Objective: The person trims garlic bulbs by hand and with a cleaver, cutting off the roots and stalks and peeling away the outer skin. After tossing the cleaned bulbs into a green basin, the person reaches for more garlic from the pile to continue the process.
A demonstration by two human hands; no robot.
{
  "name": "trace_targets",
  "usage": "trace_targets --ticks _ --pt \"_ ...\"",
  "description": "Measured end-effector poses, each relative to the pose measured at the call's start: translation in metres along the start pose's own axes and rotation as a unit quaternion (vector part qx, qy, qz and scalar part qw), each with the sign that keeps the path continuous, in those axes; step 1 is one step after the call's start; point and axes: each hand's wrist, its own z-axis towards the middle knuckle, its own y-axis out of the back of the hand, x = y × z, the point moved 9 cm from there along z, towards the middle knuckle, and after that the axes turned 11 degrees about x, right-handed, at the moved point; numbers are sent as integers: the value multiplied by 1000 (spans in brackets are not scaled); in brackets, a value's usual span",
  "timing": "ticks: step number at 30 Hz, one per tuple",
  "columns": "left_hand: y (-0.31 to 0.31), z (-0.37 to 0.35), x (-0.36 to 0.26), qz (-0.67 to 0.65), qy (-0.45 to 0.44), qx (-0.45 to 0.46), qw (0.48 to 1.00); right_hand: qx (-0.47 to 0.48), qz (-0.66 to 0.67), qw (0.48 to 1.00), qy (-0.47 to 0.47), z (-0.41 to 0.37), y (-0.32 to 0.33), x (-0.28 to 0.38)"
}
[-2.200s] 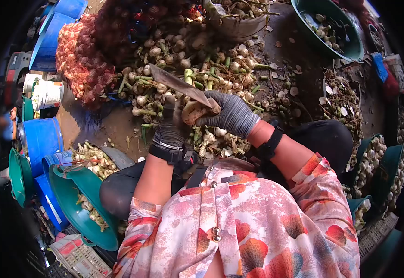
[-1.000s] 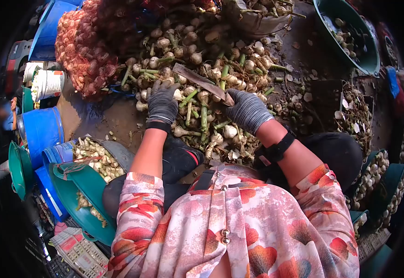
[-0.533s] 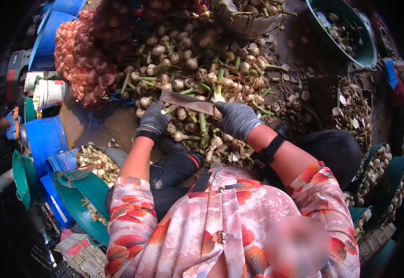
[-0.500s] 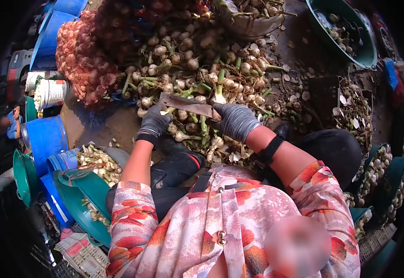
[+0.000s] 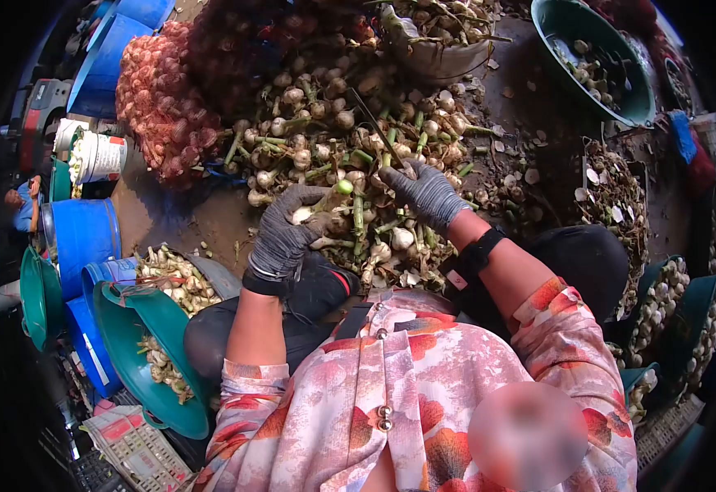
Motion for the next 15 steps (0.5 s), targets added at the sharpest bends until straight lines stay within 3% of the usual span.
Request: trace_targets --ticks 1,3,5,6,7,9,12,15 --pt "-2 4 -9 76 -18 3 997 36 45 995 87 -10 -15 35" --pt "-13 14 -13 174 9 13 985 48 -78 992 85 -30 -28 71" --pt "-21 14 -22 153 -62 -16 986 28 -50 995 82 -33 -29 69" --pt "-22 13 -16 -5 -59 -3 998 41 65 997 17 -32 -27 55" --pt "-22 13 -14 -162 -101 -2 982 59 225 972 31 -25 -32 41" --pt "-27 14 0 -228 -88 -14 970 114 350 927 -70 -33 -40 21" --pt "-45 23 10 -332 -90 -14 939 118 418 898 -75 -23 -56 4" --pt "-47 28 25 -343 -103 -15 933 36 100 985 -136 -40 -27 16"
